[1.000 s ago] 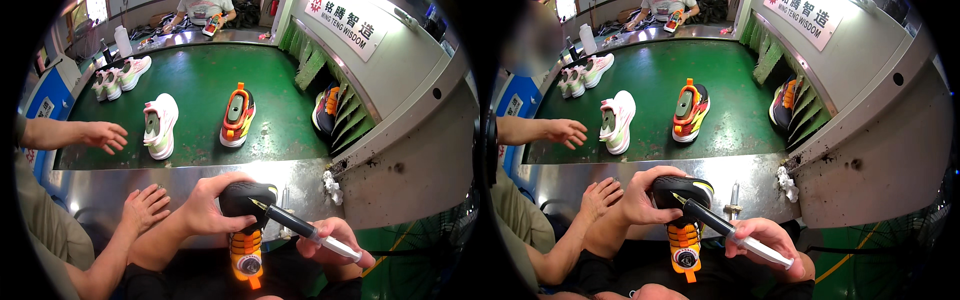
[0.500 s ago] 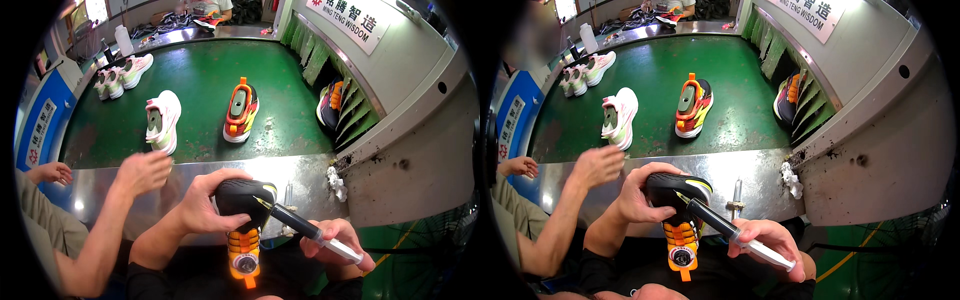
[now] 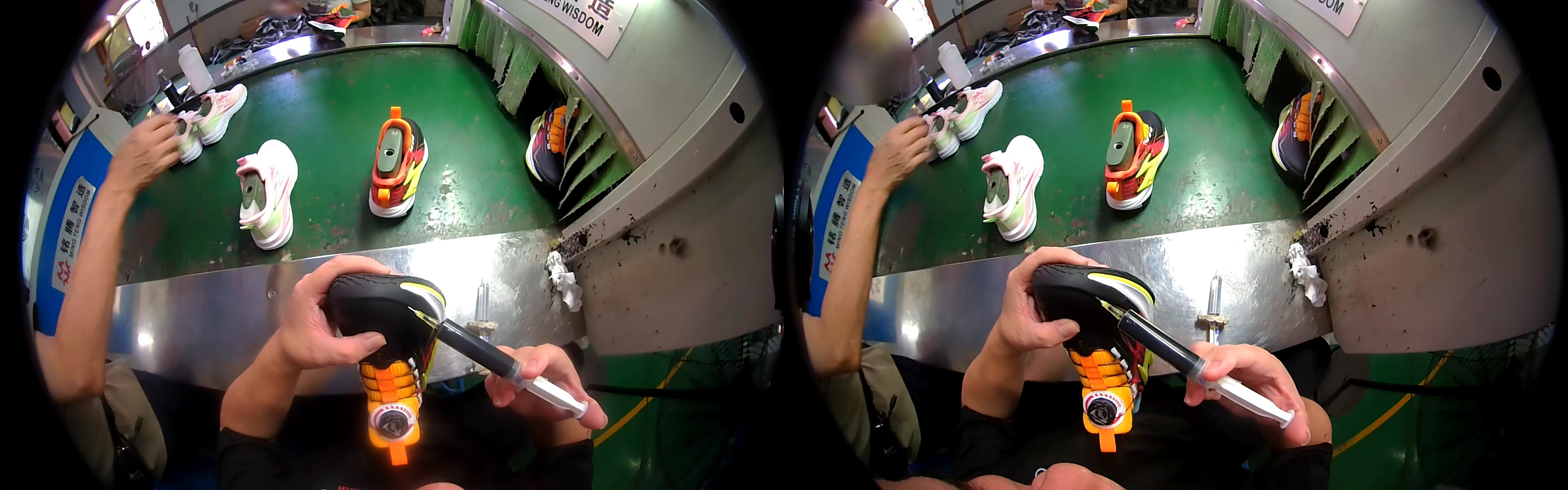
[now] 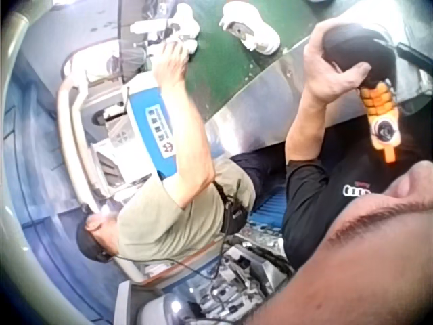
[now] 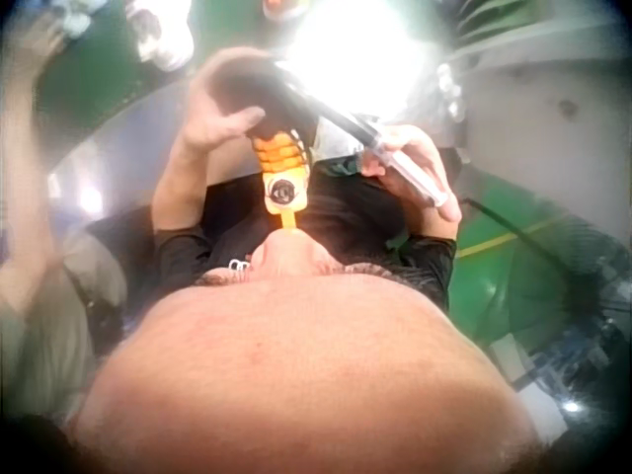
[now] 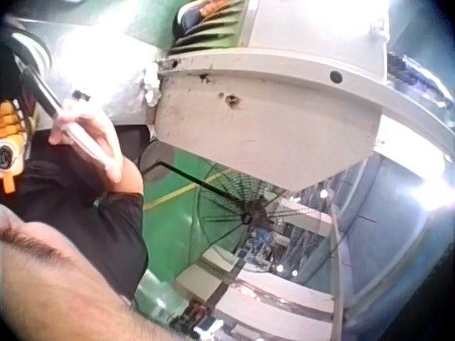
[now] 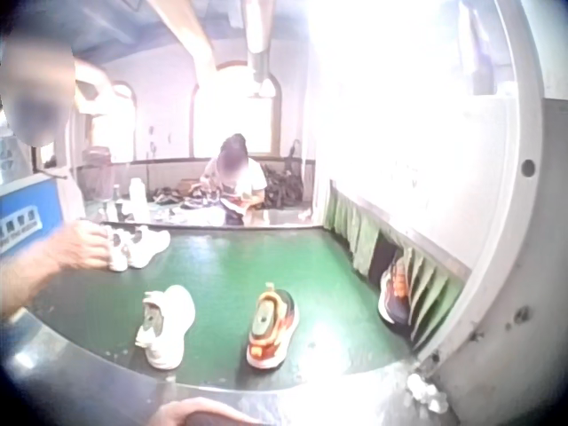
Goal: The person applies liquid along the seams of shoes using syringes, rotating each shoe by hand, and places the shoes onto a conveyor belt.
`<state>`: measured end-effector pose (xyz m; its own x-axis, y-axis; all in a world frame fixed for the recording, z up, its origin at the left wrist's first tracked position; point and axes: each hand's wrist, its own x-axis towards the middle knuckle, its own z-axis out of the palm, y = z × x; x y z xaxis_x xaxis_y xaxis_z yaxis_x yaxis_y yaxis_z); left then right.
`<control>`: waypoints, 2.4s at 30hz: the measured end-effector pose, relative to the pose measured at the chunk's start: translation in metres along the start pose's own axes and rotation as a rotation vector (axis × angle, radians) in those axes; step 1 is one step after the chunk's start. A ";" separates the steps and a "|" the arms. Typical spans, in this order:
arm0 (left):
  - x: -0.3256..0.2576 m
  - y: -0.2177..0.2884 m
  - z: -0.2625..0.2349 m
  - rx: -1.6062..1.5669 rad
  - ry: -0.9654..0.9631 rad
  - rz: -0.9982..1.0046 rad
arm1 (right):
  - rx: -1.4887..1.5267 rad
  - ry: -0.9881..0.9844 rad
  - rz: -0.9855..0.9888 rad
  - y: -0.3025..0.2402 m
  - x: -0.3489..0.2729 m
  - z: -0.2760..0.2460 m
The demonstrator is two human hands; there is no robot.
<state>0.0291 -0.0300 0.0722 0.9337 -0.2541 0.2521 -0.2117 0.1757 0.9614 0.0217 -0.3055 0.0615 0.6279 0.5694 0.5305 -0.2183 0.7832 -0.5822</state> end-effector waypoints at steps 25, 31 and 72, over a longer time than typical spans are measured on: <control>-0.004 0.000 -0.008 -0.132 0.101 -0.034 | 0.108 0.043 -0.011 0.021 -0.012 -0.017; -0.004 0.001 -0.007 -0.136 0.116 -0.050 | 0.110 0.045 -0.020 0.023 -0.012 -0.017; -0.213 0.039 0.034 -0.400 0.798 -0.537 | -0.631 0.592 0.252 -0.023 -0.102 -0.058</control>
<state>-0.1877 -0.0015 0.0597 0.8272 0.2847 -0.4844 0.2633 0.5652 0.7818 0.0058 -0.3964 -0.0151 0.9369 0.3474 0.0386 -0.0605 0.2699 -0.9610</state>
